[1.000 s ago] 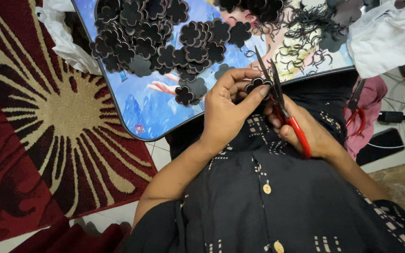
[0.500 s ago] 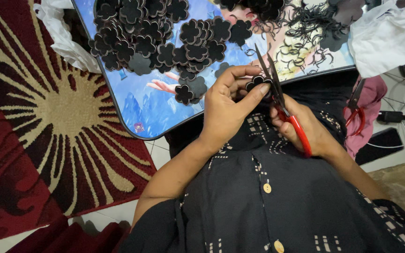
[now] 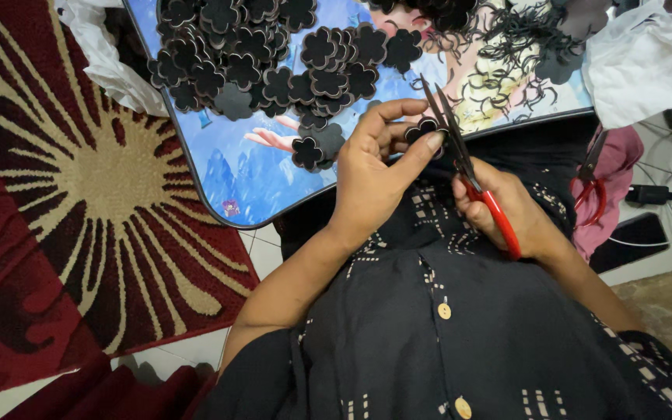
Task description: The person sits on the floor with a pile of black flower-shaped fabric pieces on a board in front of them. They hold one flower piece in the left hand and use red-handled scissors to trim and notch the petal edges, then set the finished piece back on the pile and pick up the next one, repeating this cutting cycle throughout the episode.
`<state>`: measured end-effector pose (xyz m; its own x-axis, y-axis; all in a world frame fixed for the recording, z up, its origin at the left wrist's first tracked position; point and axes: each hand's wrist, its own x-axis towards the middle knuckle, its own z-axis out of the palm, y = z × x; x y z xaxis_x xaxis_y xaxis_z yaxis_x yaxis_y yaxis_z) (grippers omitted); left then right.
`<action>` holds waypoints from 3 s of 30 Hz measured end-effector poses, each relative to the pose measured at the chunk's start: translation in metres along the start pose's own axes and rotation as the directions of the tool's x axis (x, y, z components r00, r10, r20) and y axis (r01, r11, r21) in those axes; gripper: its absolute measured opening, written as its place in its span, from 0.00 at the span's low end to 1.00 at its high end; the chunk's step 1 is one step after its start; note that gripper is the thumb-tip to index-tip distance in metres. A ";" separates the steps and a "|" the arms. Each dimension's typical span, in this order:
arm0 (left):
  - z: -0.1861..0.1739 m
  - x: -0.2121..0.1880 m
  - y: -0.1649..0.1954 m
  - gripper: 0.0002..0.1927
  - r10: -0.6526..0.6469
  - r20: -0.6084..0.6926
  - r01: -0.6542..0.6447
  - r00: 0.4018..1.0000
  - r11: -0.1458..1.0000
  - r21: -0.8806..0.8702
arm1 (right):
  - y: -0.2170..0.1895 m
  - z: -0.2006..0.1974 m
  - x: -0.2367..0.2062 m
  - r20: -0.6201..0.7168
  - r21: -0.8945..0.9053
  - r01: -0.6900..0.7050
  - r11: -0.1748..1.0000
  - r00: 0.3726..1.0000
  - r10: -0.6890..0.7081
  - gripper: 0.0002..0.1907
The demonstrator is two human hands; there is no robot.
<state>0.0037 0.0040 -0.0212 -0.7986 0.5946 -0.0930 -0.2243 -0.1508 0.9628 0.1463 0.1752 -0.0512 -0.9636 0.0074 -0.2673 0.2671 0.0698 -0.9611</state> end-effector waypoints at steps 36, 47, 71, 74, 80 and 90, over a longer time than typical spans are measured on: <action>-0.003 0.002 0.005 0.25 -0.056 0.027 0.055 0.998 0.998 0.014 | -0.010 -0.002 0.002 0.051 0.035 -0.014 0.999 0.999 0.012 0.38; -0.004 0.002 0.006 0.26 -0.071 0.025 0.072 0.997 0.997 -0.025 | -0.006 -0.003 0.001 0.055 0.003 0.025 1.000 0.998 -0.025 0.33; -0.011 0.007 0.005 0.25 -0.005 -0.002 0.005 1.000 1.000 0.003 | -0.001 -0.006 0.000 0.056 -0.021 0.008 1.000 0.998 -0.007 0.21; -0.011 0.008 0.004 0.24 0.025 -0.013 -0.025 1.000 0.997 0.071 | 0.001 -0.007 0.000 0.038 -0.099 0.037 0.994 0.999 -0.033 0.20; -0.010 0.008 0.001 0.23 -0.013 -0.008 0.013 1.000 1.000 -0.012 | 0.000 -0.006 0.001 0.049 -0.005 -0.022 1.000 0.999 0.022 0.19; 0.006 0.001 -0.018 0.15 -0.138 0.043 0.142 0.990 0.980 -0.142 | -0.016 0.002 0.007 0.065 0.079 0.025 0.997 0.997 -0.030 0.49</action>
<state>0.0106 0.0117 -0.0375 -0.7356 0.6429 -0.2135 -0.4125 -0.1751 0.8940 0.1357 0.1720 -0.0382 -0.9683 -0.0598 -0.2425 0.2435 -0.0090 -0.9699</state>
